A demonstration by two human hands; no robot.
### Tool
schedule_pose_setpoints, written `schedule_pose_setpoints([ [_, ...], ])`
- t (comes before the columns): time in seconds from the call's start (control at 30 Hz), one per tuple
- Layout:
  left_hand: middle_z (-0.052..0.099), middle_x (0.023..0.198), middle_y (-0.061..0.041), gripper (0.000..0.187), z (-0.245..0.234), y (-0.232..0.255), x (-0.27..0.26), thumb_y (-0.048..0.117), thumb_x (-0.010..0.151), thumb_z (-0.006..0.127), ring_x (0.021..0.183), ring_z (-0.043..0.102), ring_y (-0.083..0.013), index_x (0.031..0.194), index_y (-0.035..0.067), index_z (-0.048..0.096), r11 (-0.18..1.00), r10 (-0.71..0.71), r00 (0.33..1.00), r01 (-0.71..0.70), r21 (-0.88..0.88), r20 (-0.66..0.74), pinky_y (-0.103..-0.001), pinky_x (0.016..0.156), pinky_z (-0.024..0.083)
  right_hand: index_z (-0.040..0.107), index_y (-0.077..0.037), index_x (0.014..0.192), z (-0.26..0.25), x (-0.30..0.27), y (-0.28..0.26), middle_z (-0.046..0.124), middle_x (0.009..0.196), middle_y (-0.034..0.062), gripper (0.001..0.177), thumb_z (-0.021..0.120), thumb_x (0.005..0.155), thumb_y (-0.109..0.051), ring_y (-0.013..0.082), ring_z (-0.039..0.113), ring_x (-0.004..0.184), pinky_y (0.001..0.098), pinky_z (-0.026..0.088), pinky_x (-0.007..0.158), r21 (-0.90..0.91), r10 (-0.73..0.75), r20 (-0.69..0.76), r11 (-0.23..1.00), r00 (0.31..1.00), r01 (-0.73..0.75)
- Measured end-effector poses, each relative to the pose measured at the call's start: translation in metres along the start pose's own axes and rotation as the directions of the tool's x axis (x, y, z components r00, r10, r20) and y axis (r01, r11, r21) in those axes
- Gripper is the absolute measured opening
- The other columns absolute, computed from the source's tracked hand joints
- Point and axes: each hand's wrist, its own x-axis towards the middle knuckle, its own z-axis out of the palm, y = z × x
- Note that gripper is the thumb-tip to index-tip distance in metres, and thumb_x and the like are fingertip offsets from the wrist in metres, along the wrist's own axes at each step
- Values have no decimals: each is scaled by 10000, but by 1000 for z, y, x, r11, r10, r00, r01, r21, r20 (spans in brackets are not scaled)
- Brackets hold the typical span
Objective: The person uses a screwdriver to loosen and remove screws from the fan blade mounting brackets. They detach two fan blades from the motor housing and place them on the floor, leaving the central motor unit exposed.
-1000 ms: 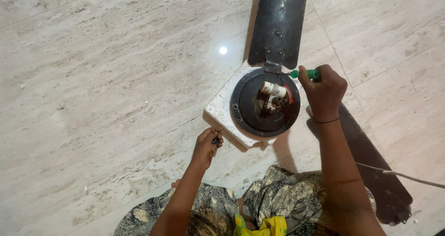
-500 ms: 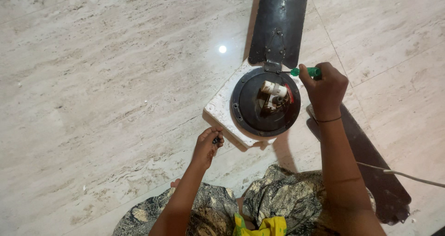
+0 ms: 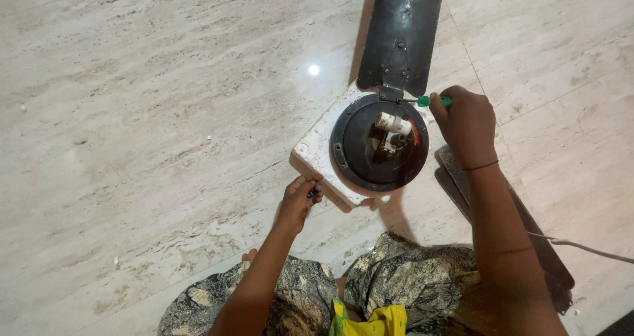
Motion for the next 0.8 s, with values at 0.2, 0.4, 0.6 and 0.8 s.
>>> schedule_pose_setpoints([
  [0.2,632,851,-42,194,0,-1,1,87,1016,536,751,606,-133,1116,7,682,1000,1,1000,-1,6,4,-281,694,526,769,0,979,-2,30,0,718,811,189,302,719,1016,-295,301,723,626,399,579,610,-17,-25,168,999,985,28],
  [0.4,636,859,-43,200,7,3,0,90,1020,534,761,609,-131,1123,5,682,1000,7,1000,-7,11,19,-283,695,525,783,3,973,-18,55,-8,711,764,203,274,760,981,-270,338,673,617,432,553,646,-21,-96,364,994,926,111],
  [0.6,631,858,-36,197,8,3,-1,92,1022,531,759,604,-125,1120,8,679,1000,15,1000,-16,20,26,-284,709,536,784,-101,1120,-33,57,-2,734,844,185,212,738,940,-201,329,697,698,455,562,686,-7,-135,441,988,887,154],
  [0.8,631,854,-38,196,9,3,0,96,1013,534,750,603,-126,1111,6,677,999,26,999,-27,26,26,-285,703,530,815,-136,1098,-24,32,7,669,977,153,230,718,927,-18,309,662,912,392,561,842,35,-298,228,954,927,298],
])
